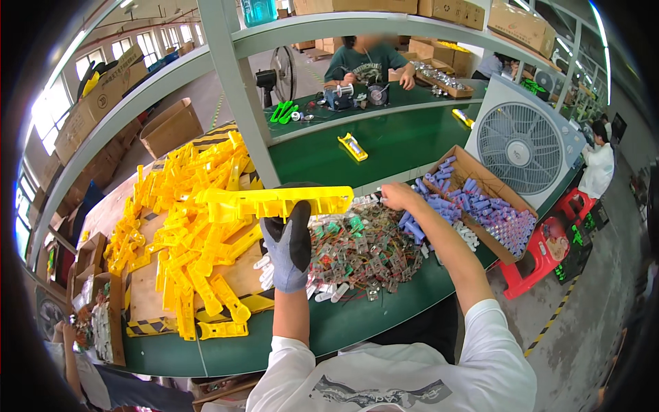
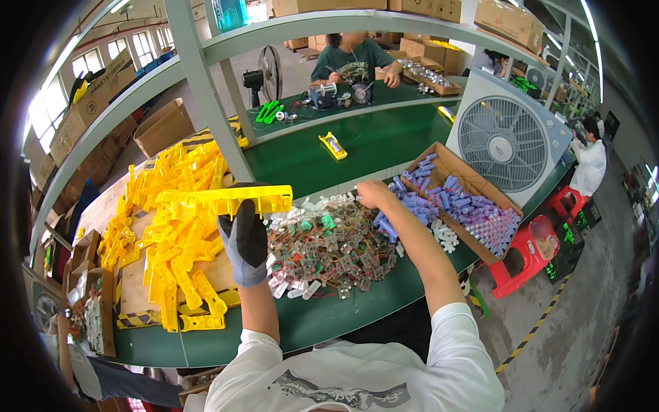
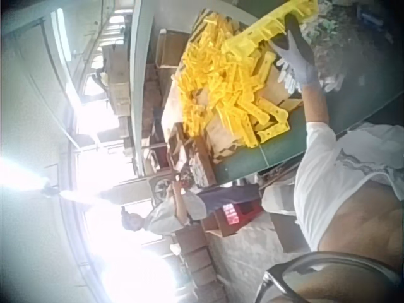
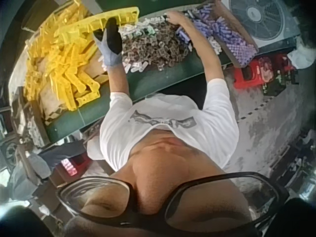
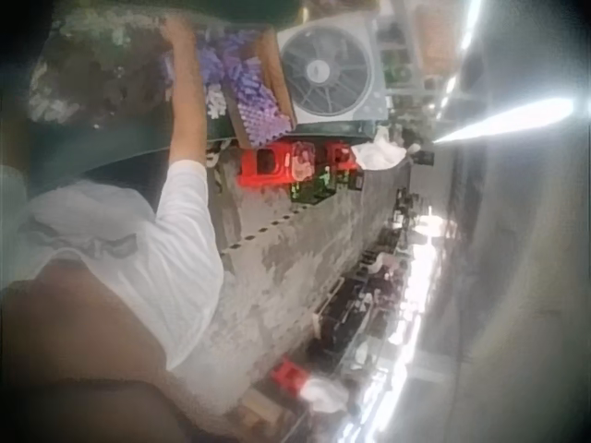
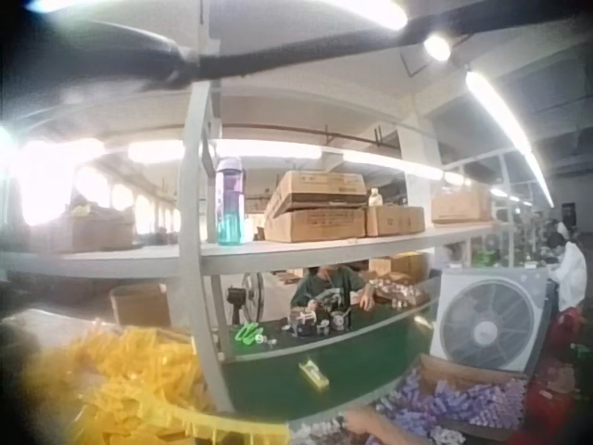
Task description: Assembling electronic circuits and batteries into yellow plastic housings on an industrial assembly line.
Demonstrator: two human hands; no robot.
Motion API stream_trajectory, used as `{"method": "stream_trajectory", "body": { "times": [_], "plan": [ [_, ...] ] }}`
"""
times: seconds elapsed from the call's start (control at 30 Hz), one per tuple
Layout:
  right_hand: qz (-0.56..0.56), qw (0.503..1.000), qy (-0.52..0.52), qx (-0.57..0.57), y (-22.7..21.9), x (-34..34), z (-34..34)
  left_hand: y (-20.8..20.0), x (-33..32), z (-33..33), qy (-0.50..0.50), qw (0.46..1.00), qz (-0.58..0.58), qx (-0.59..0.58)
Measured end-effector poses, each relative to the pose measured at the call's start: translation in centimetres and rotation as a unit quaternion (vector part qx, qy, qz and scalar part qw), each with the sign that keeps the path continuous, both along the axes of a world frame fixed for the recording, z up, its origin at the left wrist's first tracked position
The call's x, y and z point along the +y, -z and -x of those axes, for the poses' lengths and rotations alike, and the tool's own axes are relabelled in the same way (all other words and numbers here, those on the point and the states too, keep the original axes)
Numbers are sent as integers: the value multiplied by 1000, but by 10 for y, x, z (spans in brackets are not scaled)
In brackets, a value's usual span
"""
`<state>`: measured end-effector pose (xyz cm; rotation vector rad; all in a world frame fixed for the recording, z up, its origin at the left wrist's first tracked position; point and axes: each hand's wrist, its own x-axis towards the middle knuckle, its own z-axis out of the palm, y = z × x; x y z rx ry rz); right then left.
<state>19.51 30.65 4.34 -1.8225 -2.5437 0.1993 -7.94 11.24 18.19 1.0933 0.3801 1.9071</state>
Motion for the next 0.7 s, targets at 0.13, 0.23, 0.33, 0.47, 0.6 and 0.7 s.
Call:
{"method": "stream_trajectory", "body": {
  "times": [0.13, 0.23, 0.33, 0.47, 0.6, 0.7],
  "plan": [
    [-88, 987, -25, 133, -32, -37, 19, 4, 10, 13, -32, 997, 61, -26],
    [-95, 957, 8, 276, -90, -84, 26, 11, 28, 11, -90, 983, 149, 65],
    [-46, 931, 12, 361, -126, -109, 31, 16, 45, 14, -46, 987, 135, 74],
    [2, 795, -25, 607, -138, -131, 39, 16, 49, 7, -73, 975, 128, 169],
    [-64, 740, -17, 669, -136, -138, 37, 15, 53, 1, -80, 971, 167, 150],
    [33, 895, 14, 445, -128, -135, 50, 16, 59, 6, -76, 971, 150, 172]
  ]
}}
